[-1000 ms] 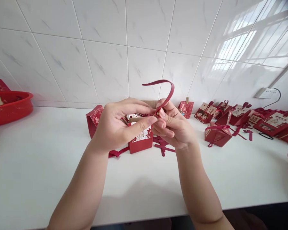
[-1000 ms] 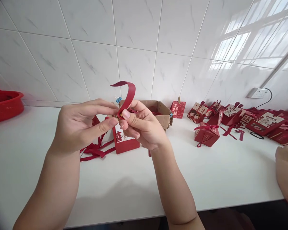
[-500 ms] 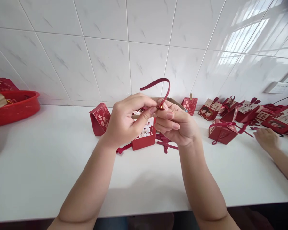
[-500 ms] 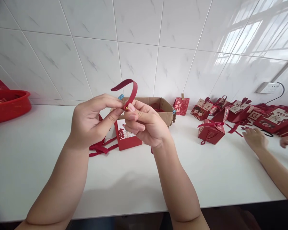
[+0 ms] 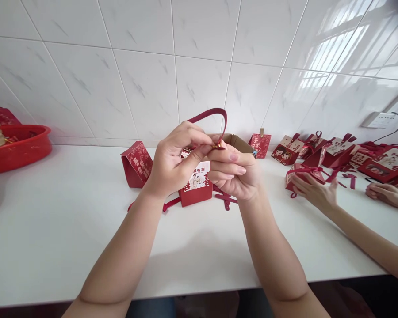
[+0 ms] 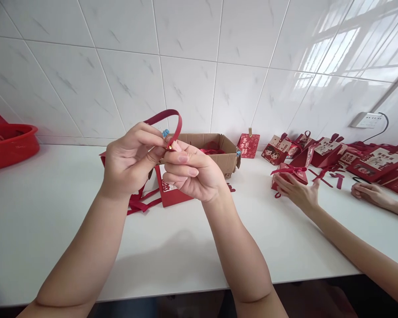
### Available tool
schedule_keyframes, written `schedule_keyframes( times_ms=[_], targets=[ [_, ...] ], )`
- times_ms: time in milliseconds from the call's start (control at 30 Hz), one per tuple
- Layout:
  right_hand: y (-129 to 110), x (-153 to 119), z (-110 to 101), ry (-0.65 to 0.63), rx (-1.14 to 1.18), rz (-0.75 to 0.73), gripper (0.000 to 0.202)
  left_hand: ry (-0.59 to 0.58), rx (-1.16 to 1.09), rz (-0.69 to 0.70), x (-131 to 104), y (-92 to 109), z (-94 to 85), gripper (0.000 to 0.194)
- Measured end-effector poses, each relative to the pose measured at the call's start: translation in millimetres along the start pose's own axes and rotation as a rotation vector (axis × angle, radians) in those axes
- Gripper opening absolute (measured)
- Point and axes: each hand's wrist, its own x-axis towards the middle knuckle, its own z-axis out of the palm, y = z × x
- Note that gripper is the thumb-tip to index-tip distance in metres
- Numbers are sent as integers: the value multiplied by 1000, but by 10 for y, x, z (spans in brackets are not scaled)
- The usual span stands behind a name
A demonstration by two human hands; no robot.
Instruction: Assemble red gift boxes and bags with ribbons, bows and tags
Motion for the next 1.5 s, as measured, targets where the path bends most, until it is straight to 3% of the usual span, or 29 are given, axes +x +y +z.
schedule_keyframes(
  times_ms=[133, 367, 700, 1067, 1267, 1367, 1500],
  targets=[
    [-16, 10, -58, -2, -93, -27, 8, 0, 95, -38, -4, 51, 8, 14],
    [-48, -11, -46, 0, -266, -125, 15, 20, 260, 45, -18, 88, -48, 11],
    [-101, -66, -118, 44, -393, -176, 21, -27, 276, 143, 7, 46, -62, 10],
    [-62, -31, -151, 110, -545, -288, 17, -85, 264, -87, 10, -60, -137, 11],
    [168, 241, -505, 413, -663, -429, 17, -205, 390, -457, -129, -401, -199, 22],
    [364, 393, -722, 478, -736, -447, 18, -288, 382, -603, -296, -616, -189, 28],
    [618, 514, -897, 456, -763, -443, 21, -184, 246, -702, -529, -788, -119, 33]
  ],
)
